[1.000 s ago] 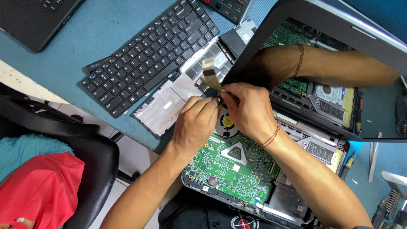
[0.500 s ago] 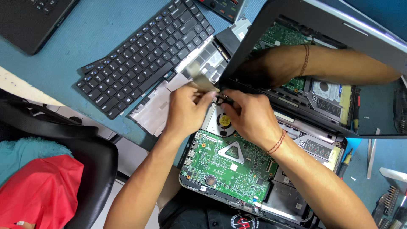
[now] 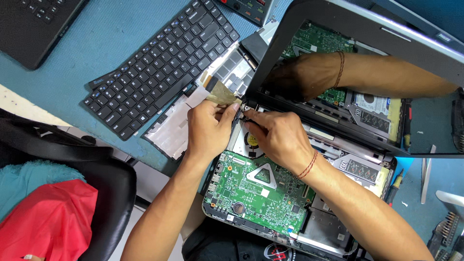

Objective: The person works on the internal components of a disassembled laptop, using their hands to connect and adjust ribbon cables and connectors on the motherboard. The keyboard and other parts are laid out on the desk nearby.

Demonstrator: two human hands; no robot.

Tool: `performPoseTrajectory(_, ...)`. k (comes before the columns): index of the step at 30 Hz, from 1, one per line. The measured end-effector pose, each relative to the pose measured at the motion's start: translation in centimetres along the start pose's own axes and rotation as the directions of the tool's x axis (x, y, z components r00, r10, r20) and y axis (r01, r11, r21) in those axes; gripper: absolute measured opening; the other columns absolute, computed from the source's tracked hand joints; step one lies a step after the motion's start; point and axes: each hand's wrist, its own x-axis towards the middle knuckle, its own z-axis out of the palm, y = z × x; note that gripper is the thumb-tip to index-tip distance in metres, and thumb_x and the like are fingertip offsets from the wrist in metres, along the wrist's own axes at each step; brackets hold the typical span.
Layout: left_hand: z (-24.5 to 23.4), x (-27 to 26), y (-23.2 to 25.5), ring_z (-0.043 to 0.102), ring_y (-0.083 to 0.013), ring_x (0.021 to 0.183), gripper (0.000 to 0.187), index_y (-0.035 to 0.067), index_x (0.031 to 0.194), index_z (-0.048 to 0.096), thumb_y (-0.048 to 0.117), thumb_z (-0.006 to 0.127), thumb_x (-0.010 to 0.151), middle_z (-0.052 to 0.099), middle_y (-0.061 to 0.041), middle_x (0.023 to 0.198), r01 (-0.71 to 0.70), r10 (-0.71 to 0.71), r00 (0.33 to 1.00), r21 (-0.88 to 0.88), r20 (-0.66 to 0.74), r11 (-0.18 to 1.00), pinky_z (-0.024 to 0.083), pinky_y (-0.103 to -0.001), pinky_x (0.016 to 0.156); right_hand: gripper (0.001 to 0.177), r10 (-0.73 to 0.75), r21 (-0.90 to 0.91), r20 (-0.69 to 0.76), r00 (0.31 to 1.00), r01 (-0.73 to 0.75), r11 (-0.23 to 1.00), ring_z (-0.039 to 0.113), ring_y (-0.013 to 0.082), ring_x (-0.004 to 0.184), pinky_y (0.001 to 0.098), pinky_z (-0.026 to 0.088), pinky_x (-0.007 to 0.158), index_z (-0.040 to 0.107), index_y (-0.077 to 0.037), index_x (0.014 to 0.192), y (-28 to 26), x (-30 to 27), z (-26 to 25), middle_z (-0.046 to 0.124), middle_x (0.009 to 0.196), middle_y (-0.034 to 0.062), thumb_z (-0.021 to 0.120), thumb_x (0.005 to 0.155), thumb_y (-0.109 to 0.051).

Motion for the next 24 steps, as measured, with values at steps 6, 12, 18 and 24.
performPoseTrajectory(6,0.1,-0.2,0.1,0.069,-0.0182,0.055,0.016,0.006,0.072,0.069,0.017,0.067,0.084,0.066,-0.007,0.055,-0.025,0.025,1.0,-0.009,-0.001,1.0,0.052,-0.03,0.047,0.026,-0.1,-0.003,0.01,0.995,0.1,0.995,0.068,0.039,0.073,0.0439,0.055,0.058,0.071,-0.004,0.106,0.2,0.1,-0.6,0.07,0.077,0.0195,0.067,0.081,-0.008)
performPoseTrajectory(12,0.3,-0.5,0.6,0.069,-0.0246,0.056,0.013,0.008,0.072,0.068,0.015,0.069,0.081,0.063,-0.006,0.055,-0.15,0.151,0.988,0.056,-0.017,0.987,0.051,-0.032,0.046,0.022,-0.021,0.012,-0.192,0.981,0.024,1.0,0.064,0.0213,0.05,0.0301,0.05,0.046,0.071,-0.006,0.104,1.5,-0.2,0.1,0.065,0.061,0.0078,0.068,0.082,-0.008)
performPoseTrajectory(18,0.3,-0.9,1.4,0.065,-0.0351,0.057,0.017,0.003,0.072,0.065,0.016,0.068,0.082,0.061,-0.012,0.055,-0.237,0.233,0.972,0.148,0.039,0.96,0.049,-0.039,0.047,0.015,-0.023,0.067,-0.203,0.979,0.037,0.997,0.062,0.0189,0.047,0.0271,0.047,0.043,0.073,-0.009,0.098,2.1,0.6,1.0,0.063,0.056,0.004,0.066,0.084,-0.009)
performPoseTrajectory(24,-2.1,-1.1,2.5,0.065,-0.0435,0.087,0.023,-0.005,0.105,0.061,0.006,0.052,0.087,0.063,-0.026,0.096,-0.182,0.09,0.929,0.232,0.358,0.956,0.053,-0.048,0.072,0.015,-0.015,0.125,-0.126,0.992,0.031,0.992,0.06,0.0198,0.046,0.0304,0.048,0.046,0.073,-0.007,0.094,0.6,0.7,-0.3,0.06,0.053,0.0049,0.066,0.081,-0.005)
